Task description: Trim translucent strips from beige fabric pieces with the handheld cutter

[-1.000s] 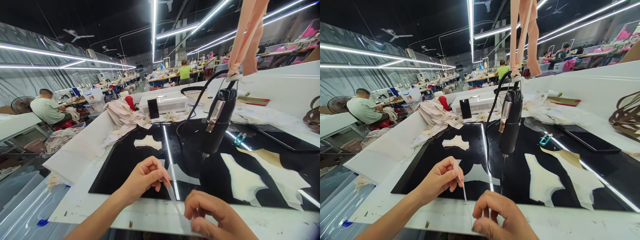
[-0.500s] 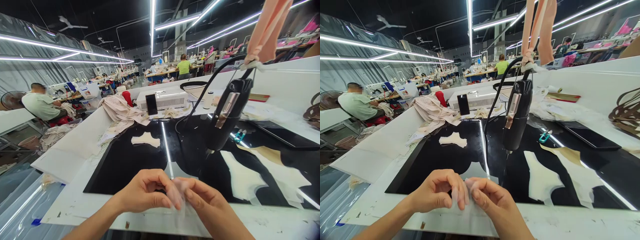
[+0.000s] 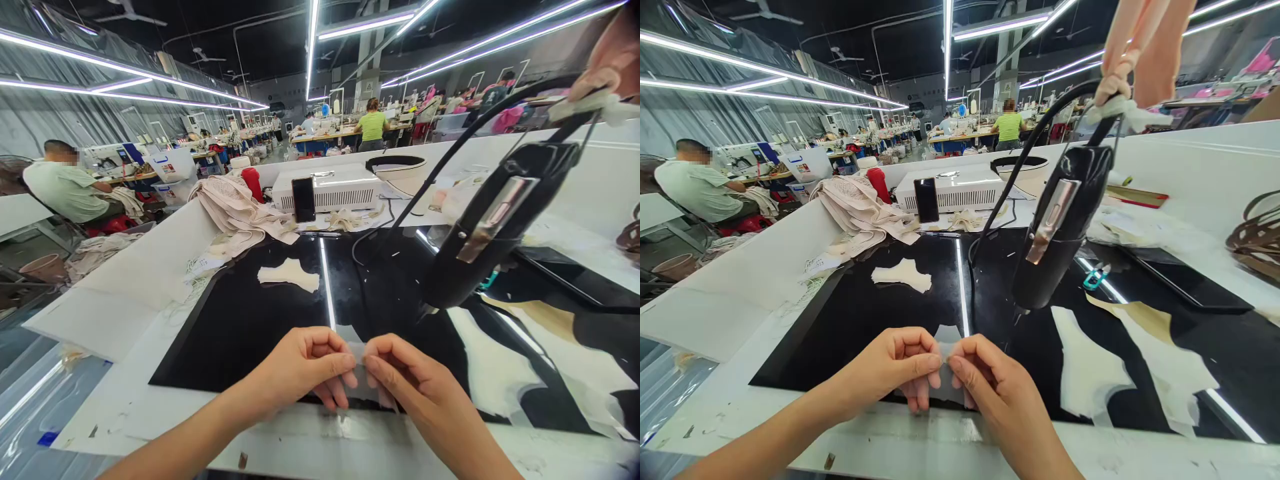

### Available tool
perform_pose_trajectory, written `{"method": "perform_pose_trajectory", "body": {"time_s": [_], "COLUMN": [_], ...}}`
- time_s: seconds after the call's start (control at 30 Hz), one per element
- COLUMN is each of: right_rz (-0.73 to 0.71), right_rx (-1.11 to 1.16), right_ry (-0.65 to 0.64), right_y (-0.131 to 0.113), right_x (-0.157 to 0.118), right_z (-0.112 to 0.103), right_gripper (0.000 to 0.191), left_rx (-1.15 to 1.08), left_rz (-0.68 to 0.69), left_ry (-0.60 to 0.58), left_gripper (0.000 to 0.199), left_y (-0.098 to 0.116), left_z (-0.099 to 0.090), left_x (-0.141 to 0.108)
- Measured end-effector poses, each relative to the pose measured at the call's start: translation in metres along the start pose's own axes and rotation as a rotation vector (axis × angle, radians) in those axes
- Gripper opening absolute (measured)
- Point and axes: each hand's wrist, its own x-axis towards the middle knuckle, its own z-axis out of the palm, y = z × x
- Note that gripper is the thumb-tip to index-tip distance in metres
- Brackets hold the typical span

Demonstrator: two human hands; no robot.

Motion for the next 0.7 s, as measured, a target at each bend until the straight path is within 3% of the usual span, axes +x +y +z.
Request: {"method": "perform_pose_trajectory", "body": {"time_s": [0.17, 0.23, 0.4, 0.6, 0.7], "right_rz": [0.002, -0.007, -0.247, -0.423, -0.49], "right_rx": [-0.042, -0.161, -0.409, -0.674, -0.856], "right_ry": [0.157, 0.153, 0.157, 0.141, 0.122], "right_y": [0.009, 0.013, 0.023, 0.031, 0.034], "right_x": [0.0, 0.0, 0.002, 0.009, 0.011], "right_z": [-0.009, -0.012, -0.014, -0.017, -0.02], "right_gripper": [0.042, 0.033, 0.017, 0.021, 0.023], "left_rx": [0.064, 0.121, 0.311, 0.86, 1.16], "left_rz": [0.058, 0.088, 0.11, 0.245, 0.341], "left_ry": [0.088, 0.114, 0.19, 0.356, 0.391], "left_gripper": [0.029, 0.026, 0.017, 0.008, 0.016], "left_y": [-0.004, -0.007, -0.008, -0.01, -0.017], "left_z": [0.001, 0.0, 0.0, -0.002, -0.002], "left_x": [0.009, 0.013, 0.013, 0.011, 0.013]}}
